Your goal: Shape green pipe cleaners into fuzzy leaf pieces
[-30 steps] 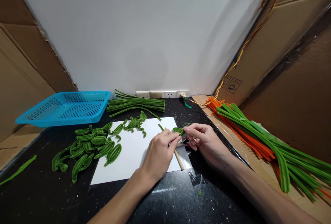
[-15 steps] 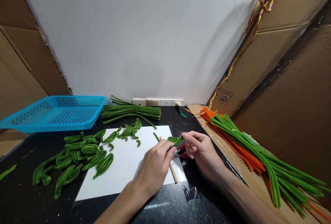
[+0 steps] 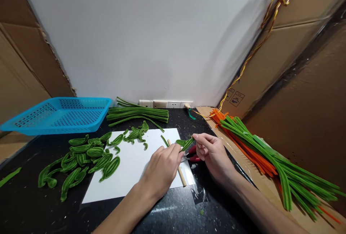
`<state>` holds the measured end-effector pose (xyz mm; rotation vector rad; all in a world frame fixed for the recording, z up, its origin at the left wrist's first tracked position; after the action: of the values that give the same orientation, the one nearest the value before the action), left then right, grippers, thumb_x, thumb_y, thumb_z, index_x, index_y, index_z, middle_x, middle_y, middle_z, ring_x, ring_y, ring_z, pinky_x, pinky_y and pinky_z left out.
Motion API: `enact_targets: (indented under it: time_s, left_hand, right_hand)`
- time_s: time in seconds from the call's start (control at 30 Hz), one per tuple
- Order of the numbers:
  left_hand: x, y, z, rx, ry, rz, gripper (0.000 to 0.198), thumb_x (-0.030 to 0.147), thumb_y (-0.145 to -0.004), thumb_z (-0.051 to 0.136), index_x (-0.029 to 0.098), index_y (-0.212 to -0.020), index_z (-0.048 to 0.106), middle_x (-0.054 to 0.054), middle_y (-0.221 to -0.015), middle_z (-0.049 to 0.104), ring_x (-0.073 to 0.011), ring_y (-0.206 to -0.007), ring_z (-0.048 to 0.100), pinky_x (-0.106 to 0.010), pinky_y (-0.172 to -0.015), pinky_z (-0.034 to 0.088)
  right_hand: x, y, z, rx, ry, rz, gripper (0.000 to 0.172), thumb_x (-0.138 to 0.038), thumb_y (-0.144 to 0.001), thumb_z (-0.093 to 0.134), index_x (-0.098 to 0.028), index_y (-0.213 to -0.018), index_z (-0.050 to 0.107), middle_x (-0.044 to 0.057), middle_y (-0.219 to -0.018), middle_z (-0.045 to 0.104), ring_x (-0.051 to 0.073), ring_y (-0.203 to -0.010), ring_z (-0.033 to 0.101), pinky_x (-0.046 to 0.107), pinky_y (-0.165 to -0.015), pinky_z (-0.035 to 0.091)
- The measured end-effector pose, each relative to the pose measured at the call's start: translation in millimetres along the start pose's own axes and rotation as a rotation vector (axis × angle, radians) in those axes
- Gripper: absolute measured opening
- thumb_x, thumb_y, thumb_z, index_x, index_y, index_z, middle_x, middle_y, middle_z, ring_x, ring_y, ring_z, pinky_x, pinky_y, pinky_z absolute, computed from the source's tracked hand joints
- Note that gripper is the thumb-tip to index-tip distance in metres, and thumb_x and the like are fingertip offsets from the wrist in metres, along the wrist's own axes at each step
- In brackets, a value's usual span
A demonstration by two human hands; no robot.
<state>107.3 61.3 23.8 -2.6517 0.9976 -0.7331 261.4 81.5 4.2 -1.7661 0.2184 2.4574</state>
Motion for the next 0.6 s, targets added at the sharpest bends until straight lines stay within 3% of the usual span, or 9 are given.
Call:
enact_targets:
  time_s: [0.23,0.6]
  left_hand:
    - [3.0,-2.0,-9.1,0.076,-0.049,0.067,0.028,0.022,-0.109,0.037,0.019,-0.089,0.056,-0.006,-0.085,0.065,-0.0244,-0.081,0.059,-0.037,-0.073,0.041]
    - [4.1,1.0,-28.4,0.241,-0.047,0.121,0.028,0.020,-0.108,0.044,0.018,-0.083,0.056,-0.002,-0.078,0.061,-0.0213,-0.074,0.052,-0.035,-0.068,0.036]
  right_hand:
    - [-1.3,-8.0,-6.4,0.013,-0.066,-0.030,0.046,-0.039,-0.068,0.095,-0.017,-0.058,0.057,-0.007,-0.053,0.040,0.005,-0.044,0.030,0.021,-0.039,0.027]
    - [-10.7,-21.1,-26.1,0.114,-0.105,-0.110,0.041,-0.033,-0.059,0.100,-0.015,-0.062,0.063,-0.008,-0.052,0.040,0.003,-0.045,0.029,0.019,-0.038,0.023]
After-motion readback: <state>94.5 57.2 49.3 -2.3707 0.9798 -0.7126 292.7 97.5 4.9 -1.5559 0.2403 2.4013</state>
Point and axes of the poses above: each hand's wrist, its own y-axis away from the middle knuckle, its own z-axis out of the palm, x = y × z, the point moved 8 cm from there along -y, towards the middle knuckle
